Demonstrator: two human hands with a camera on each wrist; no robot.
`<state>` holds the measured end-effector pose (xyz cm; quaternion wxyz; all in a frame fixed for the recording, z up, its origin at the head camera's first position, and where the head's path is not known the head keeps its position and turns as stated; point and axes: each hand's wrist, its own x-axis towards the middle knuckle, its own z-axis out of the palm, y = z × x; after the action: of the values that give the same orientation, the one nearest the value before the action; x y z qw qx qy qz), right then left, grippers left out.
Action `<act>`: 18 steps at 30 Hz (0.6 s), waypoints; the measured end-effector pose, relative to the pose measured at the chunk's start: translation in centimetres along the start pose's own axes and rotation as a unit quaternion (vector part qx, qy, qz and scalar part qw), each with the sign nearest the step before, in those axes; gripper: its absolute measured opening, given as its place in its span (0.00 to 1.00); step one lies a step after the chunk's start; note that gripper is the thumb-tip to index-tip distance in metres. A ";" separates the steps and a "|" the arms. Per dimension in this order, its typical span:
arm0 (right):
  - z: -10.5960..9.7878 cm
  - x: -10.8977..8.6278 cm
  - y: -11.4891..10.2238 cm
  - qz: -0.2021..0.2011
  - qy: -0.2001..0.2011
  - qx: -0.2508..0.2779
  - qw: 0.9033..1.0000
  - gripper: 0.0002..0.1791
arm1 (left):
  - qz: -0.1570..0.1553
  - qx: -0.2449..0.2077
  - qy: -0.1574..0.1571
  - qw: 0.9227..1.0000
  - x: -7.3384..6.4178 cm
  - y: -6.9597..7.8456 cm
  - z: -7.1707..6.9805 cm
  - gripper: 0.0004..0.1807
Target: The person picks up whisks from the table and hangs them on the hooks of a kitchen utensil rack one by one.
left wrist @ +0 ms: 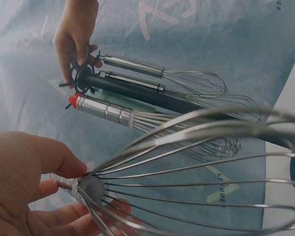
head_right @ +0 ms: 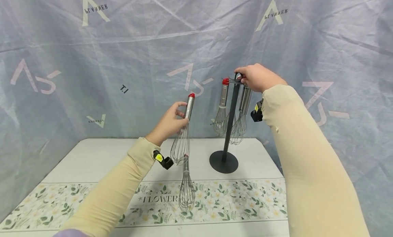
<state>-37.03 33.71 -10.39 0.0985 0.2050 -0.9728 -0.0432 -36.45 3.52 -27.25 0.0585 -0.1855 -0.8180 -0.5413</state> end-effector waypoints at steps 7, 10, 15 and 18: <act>-0.1 0.1 -0.3 -0.002 -0.003 -0.010 1.000 0.27 | 0.024 -0.002 -0.021 0.999 1.0 1.7 0.7 0.35; -0.1 0.1 -0.4 -0.004 -0.004 -0.014 1.000 0.26 | 0.037 -0.004 -0.029 0.999 1.4 2.2 1.1 0.35; -0.1 0.0 -0.5 -0.008 0.000 -0.026 1.000 0.25 | 0.049 -0.011 -0.044 0.998 1.9 3.1 1.8 0.36; 0.0 0.2 -0.7 -0.008 0.002 -0.029 1.000 0.25 | 0.059 -0.009 -0.045 0.997 2.1 3.6 2.1 0.35</act>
<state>-36.90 33.04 -10.40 0.1059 0.2097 -0.9694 -0.0716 -36.83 7.17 -24.34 0.0518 -0.2581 -0.8027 -0.5351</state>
